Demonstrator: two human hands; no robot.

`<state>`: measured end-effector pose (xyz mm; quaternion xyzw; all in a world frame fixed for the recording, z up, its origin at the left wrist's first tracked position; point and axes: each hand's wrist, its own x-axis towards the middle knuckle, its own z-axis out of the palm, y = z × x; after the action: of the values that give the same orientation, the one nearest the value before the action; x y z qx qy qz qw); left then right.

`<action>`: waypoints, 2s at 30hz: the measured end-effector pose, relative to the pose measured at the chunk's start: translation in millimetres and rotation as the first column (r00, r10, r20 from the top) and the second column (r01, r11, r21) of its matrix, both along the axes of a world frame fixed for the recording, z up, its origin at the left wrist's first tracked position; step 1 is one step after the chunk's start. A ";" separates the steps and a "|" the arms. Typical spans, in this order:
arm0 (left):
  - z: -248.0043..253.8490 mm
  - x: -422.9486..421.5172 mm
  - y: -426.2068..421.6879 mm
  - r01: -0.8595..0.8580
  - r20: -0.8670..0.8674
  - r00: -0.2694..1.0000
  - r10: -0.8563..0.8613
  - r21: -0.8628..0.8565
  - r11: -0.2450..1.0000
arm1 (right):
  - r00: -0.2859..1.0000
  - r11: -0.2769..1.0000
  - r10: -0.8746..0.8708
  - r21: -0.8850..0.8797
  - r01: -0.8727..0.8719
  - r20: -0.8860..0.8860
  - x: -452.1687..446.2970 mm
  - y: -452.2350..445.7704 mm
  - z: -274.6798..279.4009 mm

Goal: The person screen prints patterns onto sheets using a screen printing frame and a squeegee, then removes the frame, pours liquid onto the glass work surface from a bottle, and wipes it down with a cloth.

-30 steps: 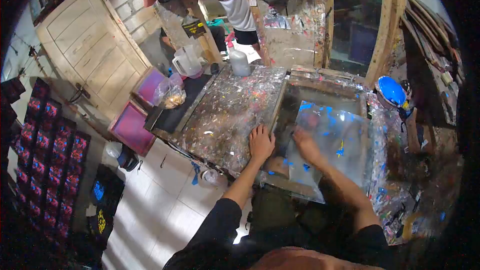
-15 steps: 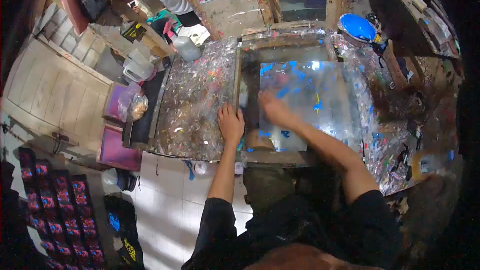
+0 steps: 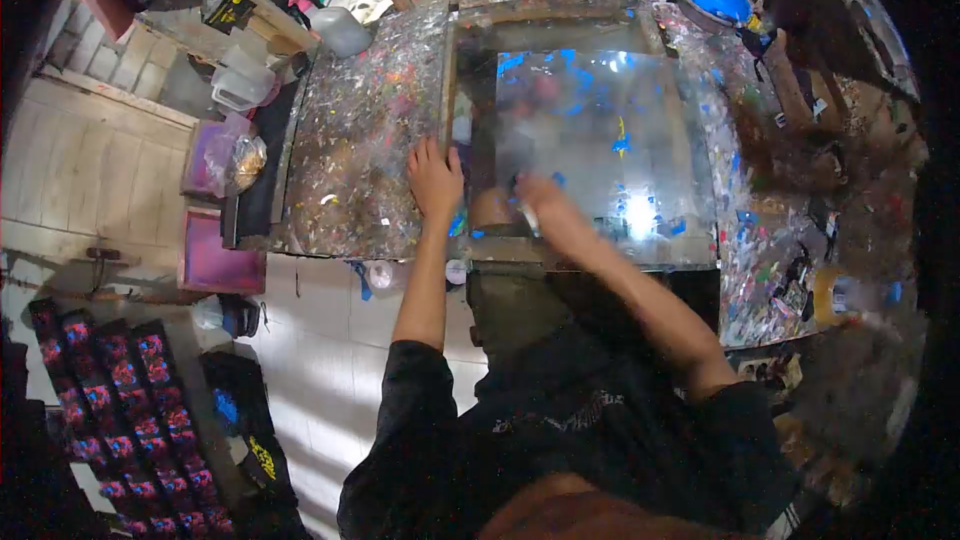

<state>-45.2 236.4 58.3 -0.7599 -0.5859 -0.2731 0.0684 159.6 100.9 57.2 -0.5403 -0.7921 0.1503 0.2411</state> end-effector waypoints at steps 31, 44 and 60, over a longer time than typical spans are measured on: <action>-4.1 -6.4 5.9 0.049 0.058 0.997 -0.048 -0.021 0.999 | 0.956 0.952 -0.292 0.104 0.287 0.025 37.2 -29.1 21.3; 4.3 -4.0 2.3 0.071 0.038 0.997 -0.070 -0.040 0.997 | 0.987 0.974 -0.132 0.172 0.147 -0.091 2.1 -54.0 23.6; -4.8 -12.0 4.1 0.063 0.051 0.997 -0.060 -0.060 0.996 | 0.843 0.860 -0.503 -0.012 0.510 -0.191 103.1 -106.2 11.7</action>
<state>-57.2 240.4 53.5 -0.7724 -0.5718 -0.2757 0.0221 262.7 -5.3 69.0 -0.7087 -0.5978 0.1160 0.3564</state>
